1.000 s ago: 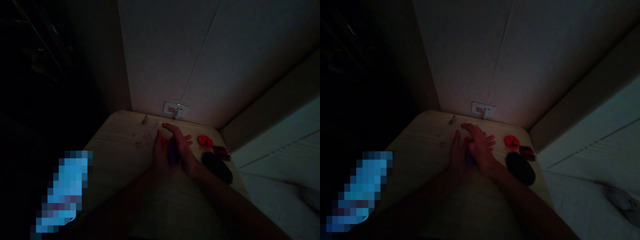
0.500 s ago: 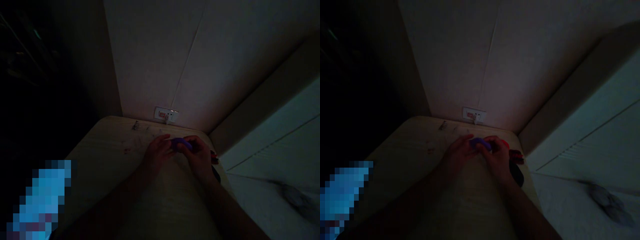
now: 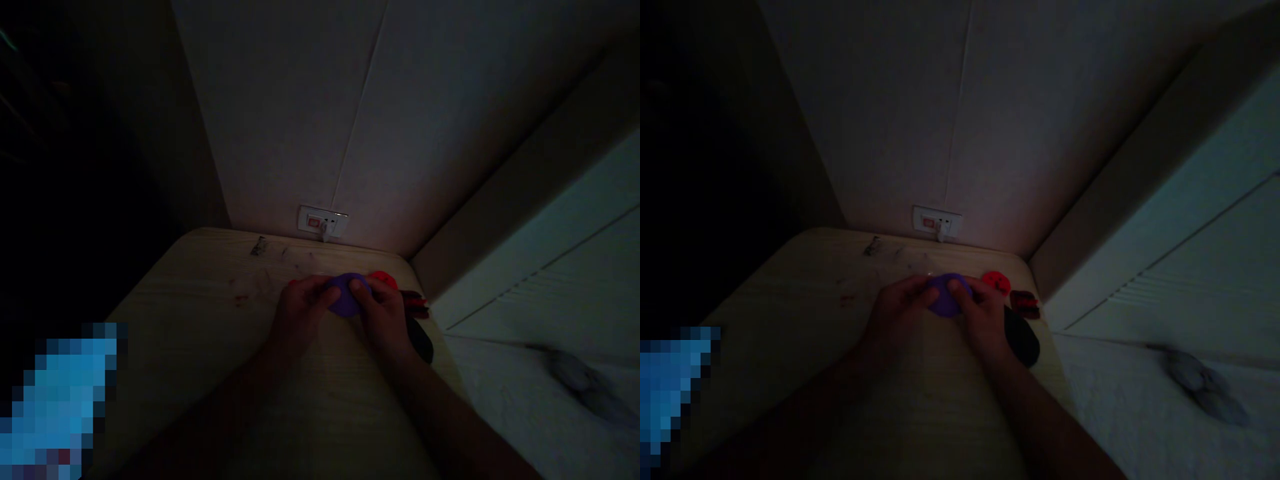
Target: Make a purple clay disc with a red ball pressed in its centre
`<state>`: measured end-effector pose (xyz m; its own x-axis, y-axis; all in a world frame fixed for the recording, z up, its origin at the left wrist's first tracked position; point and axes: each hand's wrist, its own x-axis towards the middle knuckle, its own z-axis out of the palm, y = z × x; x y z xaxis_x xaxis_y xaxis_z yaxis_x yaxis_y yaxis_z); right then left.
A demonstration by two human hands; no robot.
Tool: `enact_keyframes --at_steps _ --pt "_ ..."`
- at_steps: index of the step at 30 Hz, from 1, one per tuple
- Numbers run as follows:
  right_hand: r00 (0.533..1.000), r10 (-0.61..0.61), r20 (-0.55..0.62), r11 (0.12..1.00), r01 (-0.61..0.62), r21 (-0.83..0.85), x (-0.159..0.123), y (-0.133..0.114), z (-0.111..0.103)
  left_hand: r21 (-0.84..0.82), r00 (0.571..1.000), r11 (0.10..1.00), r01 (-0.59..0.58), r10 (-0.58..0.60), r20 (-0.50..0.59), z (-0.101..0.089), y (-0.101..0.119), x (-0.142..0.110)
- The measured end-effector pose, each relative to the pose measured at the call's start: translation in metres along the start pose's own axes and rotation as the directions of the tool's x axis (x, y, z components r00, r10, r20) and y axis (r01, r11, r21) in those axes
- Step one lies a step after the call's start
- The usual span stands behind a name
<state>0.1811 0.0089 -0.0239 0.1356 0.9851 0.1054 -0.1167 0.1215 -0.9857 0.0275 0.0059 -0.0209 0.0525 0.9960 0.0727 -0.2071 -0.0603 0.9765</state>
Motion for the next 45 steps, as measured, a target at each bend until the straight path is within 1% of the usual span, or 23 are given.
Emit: enact_keyframes --at_steps 3,6,8,9,11,15,17,18,21,23,25,27,29,30,34,37,39,42,45 --pt "0.999 -0.045 -0.009 0.997 0.045 -0.057 -0.004 -0.002 0.003 0.157 0.994 0.983 -0.1 0.105 -0.027 0.003 -0.002 -0.006" --pt "0.992 -0.104 0.074 0.976 0.116 -0.184 -0.008 -0.007 0.004 0.352 0.983 0.92 -0.173 0.183 0.004 0.004 -0.002 -0.012" --pt "0.988 -0.091 0.128 0.953 0.123 -0.275 -0.009 -0.008 0.004 0.419 0.977 0.883 -0.21 0.208 0.051 0.004 -0.001 -0.015" --pt "0.988 -0.075 0.136 0.943 0.115 -0.314 -0.009 -0.007 0.004 0.422 0.974 0.879 -0.223 0.216 0.065 0.004 0.0 -0.015" --pt "0.993 -0.056 0.107 0.938 0.089 -0.336 -0.01 -0.004 0.003 0.37 0.975 0.902 -0.222 0.208 0.078 0.005 0.0 -0.017" --pt "0.999 0.026 -0.018 0.982 -0.029 -0.188 -0.009 0.002 0.004 0.21 0.989 0.97 -0.122 0.101 0.107 0.007 0.0 -0.018" --pt "0.998 0.043 -0.049 0.985 -0.051 -0.166 -0.008 0.002 0.004 0.225 0.991 0.969 -0.104 0.082 0.107 0.007 -0.001 -0.016" --pt "0.999 0.016 -0.05 0.983 -0.025 -0.182 -0.007 0.002 0.004 0.254 0.991 0.96 -0.118 0.096 0.096 0.007 -0.002 -0.015" --pt "0.989 -0.147 0.024 0.962 0.149 -0.229 -0.004 -0.003 0.0 0.286 0.983 0.941 -0.181 0.179 0.033 0.004 -0.005 -0.011" --pt "0.972 -0.222 0.076 0.947 0.234 -0.22 -0.003 -0.007 -0.005 0.227 0.982 0.958 -0.176 0.188 -0.034 0.002 -0.006 -0.008" --pt "0.966 -0.23 0.121 0.946 0.251 -0.206 -0.003 -0.01 -0.009 0.145 0.982 0.98 -0.134 0.151 -0.115 0.001 -0.005 -0.005" --pt "0.96 -0.196 0.198 0.95 0.236 -0.204 -0.005 -0.013 -0.011 0.088 0.983 0.991 -0.096 0.109 -0.15 0.0 -0.003 -0.004" --pt "0.949 -0.168 0.267 0.95 0.228 -0.214 -0.008 -0.014 -0.011 0.067 0.987 0.995 -0.08 0.089 -0.132 0.0 0.0 -0.003" --pt "0.945 -0.166 0.28 0.947 0.233 -0.223 -0.01 -0.015 -0.01 0.066 0.99 0.994 -0.083 0.09 -0.112 0.0 0.001 -0.004" --pt "0.946 -0.205 0.25 0.924 0.271 -0.268 -0.015 -0.015 -0.006 0.106 0.992 0.988 -0.113 0.118 -0.048 0.002 0.003 -0.007" --pt "0.942 -0.216 0.255 0.909 0.29 -0.3 -0.017 -0.015 -0.005 0.199 0.991 0.972 -0.123 0.13 -0.02 0.004 0.003 -0.01" --pt "0.936 -0.224 0.273 0.896 0.308 -0.319 -0.018 -0.016 -0.006 0.223 0.993 0.968 -0.116 0.119 0.001 0.004 0.004 -0.01" --pt "0.916 -0.242 0.319 0.875 0.348 -0.336 -0.017 -0.018 -0.008 0.186 0.996 0.978 -0.09 0.084 0.04 0.004 0.005 -0.009" --pt "0.906 -0.251 0.341 0.882 0.359 -0.306 -0.016 -0.02 -0.009 0.142 0.997 0.988 -0.065 0.057 0.059 0.003 0.005 -0.007"
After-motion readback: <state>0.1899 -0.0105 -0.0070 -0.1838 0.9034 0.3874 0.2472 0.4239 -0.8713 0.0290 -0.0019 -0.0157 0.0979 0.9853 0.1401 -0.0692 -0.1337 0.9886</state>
